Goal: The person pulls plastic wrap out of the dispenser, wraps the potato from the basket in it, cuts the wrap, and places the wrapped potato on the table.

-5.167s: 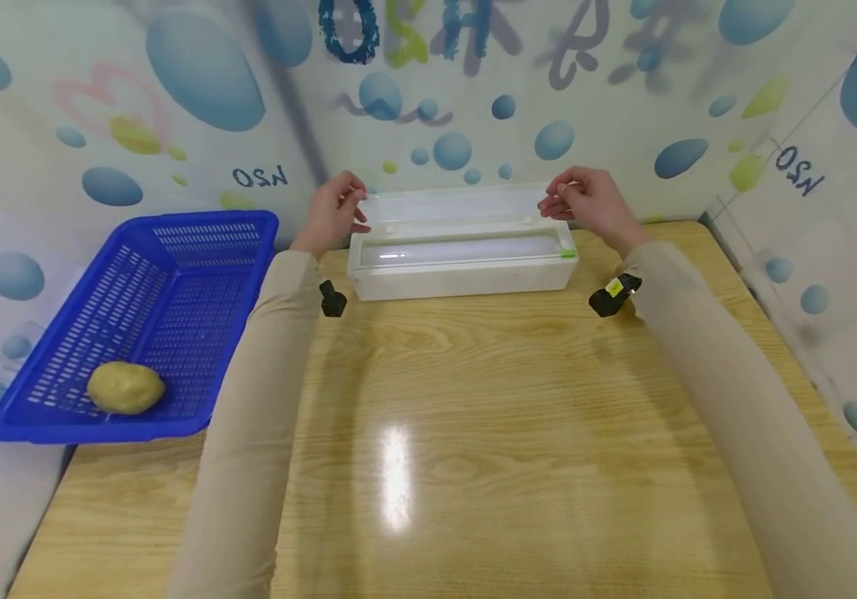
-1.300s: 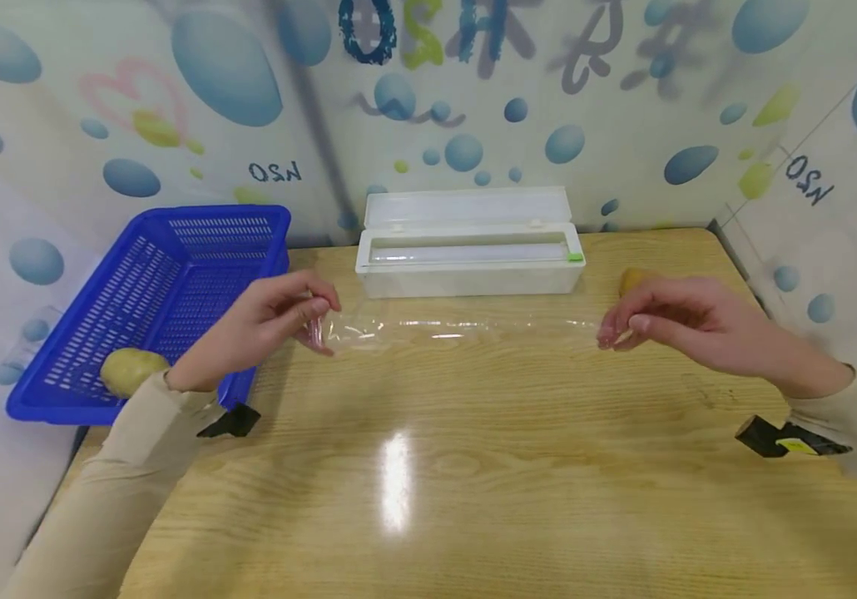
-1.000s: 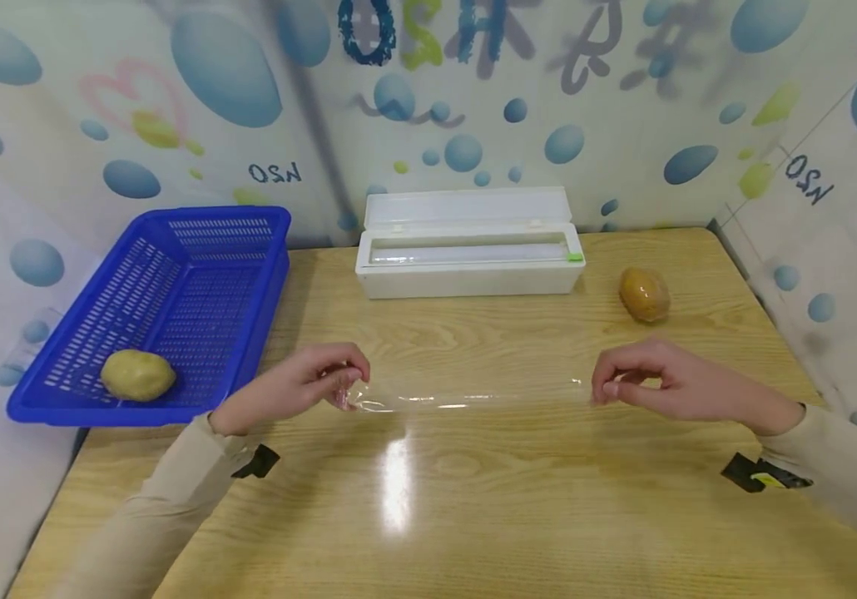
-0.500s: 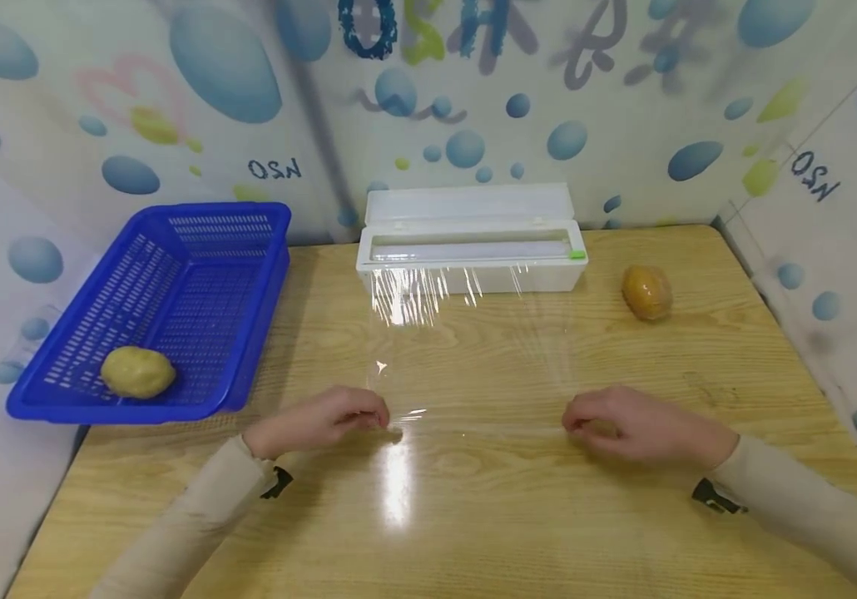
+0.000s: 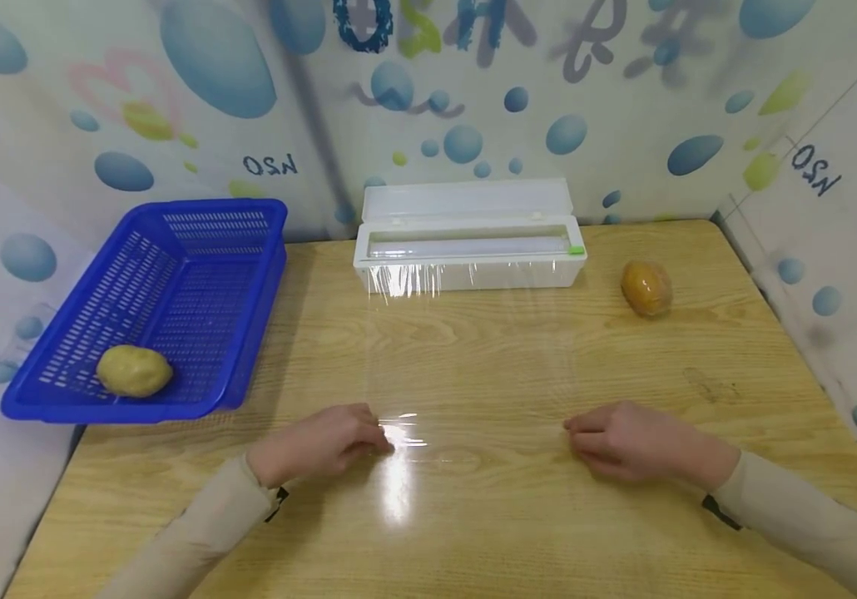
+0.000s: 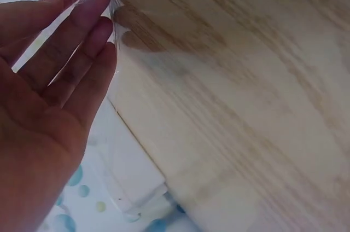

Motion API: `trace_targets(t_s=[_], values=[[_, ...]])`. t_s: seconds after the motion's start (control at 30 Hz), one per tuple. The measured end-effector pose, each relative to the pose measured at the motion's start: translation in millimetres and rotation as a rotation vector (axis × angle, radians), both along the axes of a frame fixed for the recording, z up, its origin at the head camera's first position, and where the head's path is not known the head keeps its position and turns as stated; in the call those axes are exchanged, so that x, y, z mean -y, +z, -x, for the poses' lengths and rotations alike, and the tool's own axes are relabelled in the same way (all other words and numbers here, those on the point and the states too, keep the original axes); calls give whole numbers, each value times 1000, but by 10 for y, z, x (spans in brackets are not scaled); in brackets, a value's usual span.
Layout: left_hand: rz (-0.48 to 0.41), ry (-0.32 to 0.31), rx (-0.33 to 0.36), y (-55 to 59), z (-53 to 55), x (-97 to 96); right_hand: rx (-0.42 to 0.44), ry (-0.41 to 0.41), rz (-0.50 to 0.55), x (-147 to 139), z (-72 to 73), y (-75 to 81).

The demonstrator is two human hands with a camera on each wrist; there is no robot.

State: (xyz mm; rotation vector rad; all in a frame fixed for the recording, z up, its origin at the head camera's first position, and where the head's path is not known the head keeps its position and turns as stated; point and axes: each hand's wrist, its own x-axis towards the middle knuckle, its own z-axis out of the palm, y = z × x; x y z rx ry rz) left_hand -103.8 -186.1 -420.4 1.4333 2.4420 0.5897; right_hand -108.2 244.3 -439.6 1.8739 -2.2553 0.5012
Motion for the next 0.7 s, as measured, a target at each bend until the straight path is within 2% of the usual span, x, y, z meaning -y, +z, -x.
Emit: trace_targets(t_s=[0.13, 0.33, 0.47, 0.57, 0.7], values=[[42, -1, -83, 32, -68, -7, -106, 11, 3, 11, -39, -3], [98, 11, -188, 103, -184, 21, -145, 8, 16, 15, -71, -7], [101, 16, -240, 100, -258, 34, -164, -1, 7, 9, -81, -14], [99, 37, -271, 91, -304, 44, -187, -10, 3, 6, -81, -21], [65, 73, -264, 85, -332, 60, -208, -31, -10, 3, -84, -28]])
